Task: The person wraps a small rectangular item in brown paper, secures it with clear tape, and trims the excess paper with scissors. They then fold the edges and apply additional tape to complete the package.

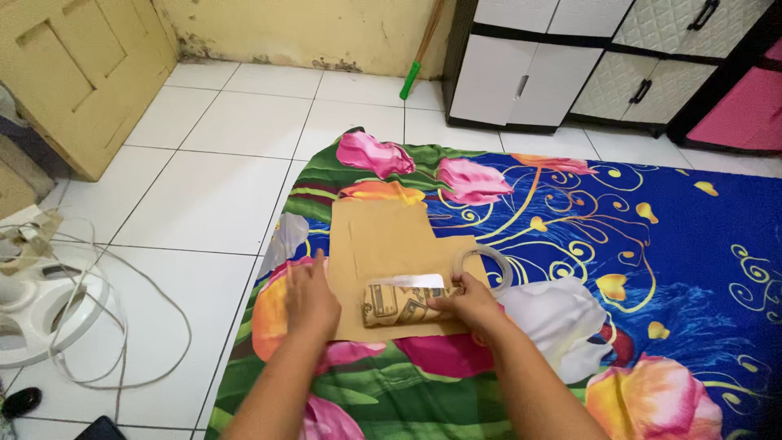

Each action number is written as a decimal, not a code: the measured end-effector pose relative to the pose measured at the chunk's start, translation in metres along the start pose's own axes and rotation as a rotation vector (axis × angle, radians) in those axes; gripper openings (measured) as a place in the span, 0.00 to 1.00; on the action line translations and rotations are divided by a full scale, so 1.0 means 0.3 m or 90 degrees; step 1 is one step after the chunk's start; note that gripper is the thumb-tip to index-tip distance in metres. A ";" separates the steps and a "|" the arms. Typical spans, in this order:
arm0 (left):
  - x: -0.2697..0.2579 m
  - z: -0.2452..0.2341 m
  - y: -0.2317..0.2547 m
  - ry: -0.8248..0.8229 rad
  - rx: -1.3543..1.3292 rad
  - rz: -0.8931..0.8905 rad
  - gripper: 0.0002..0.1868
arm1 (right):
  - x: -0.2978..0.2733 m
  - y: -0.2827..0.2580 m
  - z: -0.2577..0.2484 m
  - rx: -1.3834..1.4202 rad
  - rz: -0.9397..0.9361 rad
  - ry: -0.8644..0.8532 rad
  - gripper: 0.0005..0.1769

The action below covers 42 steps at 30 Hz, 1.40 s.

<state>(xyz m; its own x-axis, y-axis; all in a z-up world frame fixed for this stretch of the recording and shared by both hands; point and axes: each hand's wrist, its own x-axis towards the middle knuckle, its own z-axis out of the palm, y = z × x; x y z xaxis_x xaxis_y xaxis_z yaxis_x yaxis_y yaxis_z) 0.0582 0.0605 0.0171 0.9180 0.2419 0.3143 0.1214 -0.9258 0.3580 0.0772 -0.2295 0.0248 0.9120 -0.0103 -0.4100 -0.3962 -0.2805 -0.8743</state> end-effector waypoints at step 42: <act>-0.283 0.061 0.187 -0.011 -0.180 0.377 0.32 | 0.262 -0.059 0.112 -0.297 -0.197 -0.059 0.14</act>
<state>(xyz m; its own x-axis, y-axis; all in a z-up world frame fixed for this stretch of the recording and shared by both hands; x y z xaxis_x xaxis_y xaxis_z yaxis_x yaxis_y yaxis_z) -0.0059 -0.0173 -0.0057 0.8053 -0.2927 0.5155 -0.5084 -0.7883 0.3466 0.1522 -0.1930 -0.0008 0.9569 0.2180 -0.1919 -0.0037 -0.6516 -0.7585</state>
